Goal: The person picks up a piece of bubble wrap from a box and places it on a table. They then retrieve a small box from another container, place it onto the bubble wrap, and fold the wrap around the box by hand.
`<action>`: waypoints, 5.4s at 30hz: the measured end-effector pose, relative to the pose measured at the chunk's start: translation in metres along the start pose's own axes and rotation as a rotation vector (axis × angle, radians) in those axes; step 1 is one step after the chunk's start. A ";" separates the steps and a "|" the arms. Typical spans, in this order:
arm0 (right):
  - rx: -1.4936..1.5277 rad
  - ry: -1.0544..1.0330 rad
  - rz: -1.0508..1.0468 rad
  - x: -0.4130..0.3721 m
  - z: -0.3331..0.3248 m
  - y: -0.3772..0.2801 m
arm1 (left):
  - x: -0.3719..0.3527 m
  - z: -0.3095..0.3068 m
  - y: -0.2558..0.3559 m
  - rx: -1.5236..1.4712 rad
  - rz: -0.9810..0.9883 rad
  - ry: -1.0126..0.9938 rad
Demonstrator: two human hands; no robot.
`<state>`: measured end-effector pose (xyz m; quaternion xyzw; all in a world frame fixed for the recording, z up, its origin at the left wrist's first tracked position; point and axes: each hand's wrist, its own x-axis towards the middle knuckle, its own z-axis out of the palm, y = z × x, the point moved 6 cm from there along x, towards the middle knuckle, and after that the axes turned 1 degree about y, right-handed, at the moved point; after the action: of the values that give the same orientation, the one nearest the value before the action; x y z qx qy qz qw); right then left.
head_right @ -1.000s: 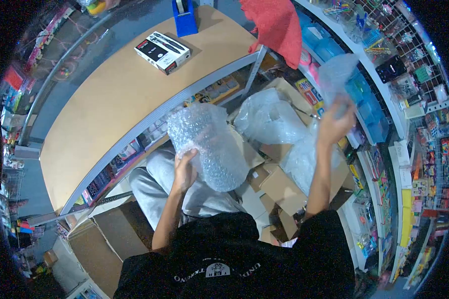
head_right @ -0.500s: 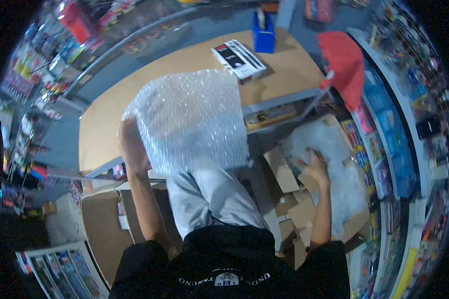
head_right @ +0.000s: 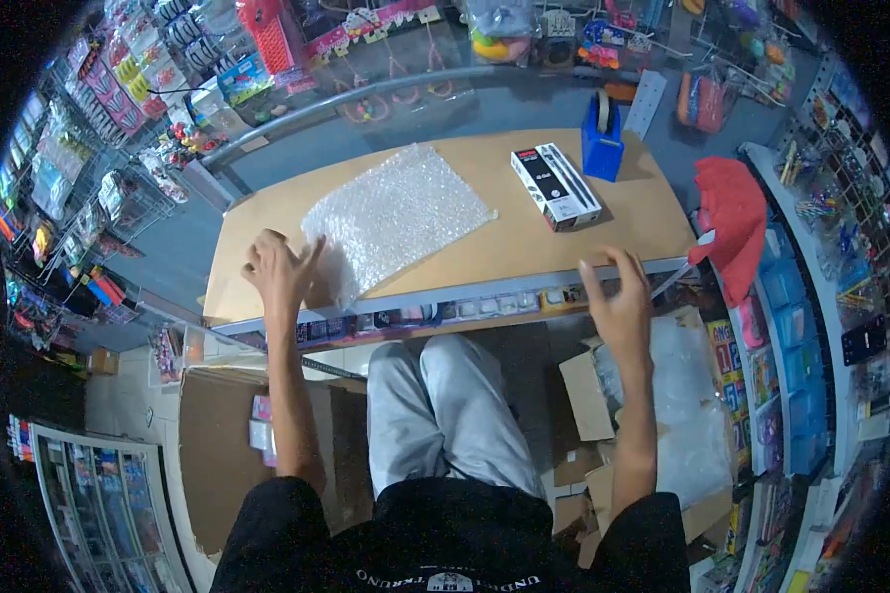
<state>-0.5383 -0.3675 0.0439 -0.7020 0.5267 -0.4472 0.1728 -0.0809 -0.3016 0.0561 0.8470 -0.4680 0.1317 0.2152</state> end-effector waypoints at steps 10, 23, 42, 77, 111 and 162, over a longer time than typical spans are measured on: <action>-0.043 0.052 0.015 0.076 0.058 0.033 | -0.030 0.039 0.038 -0.229 0.509 -0.161; 0.514 -0.412 -0.280 0.058 0.128 -0.055 | -0.037 0.023 0.045 -0.434 0.534 -0.191; 0.094 -0.535 -0.376 0.059 0.141 -0.042 | -0.009 0.025 0.082 -0.570 0.858 -0.185; -0.010 -0.153 -0.614 -0.027 0.151 -0.143 | -0.001 0.046 0.077 -0.992 0.689 -0.499; 0.066 -0.368 -0.095 0.097 0.212 -0.065 | 0.030 0.054 0.062 -1.080 0.463 -0.329; 0.025 -0.589 -0.621 0.075 0.149 -0.109 | 0.040 0.073 0.110 -0.796 0.589 -0.116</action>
<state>-0.3506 -0.4262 0.0748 -0.9228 0.2130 -0.2650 0.1815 -0.1514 -0.4178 0.0359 0.5368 -0.7125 -0.0494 0.4492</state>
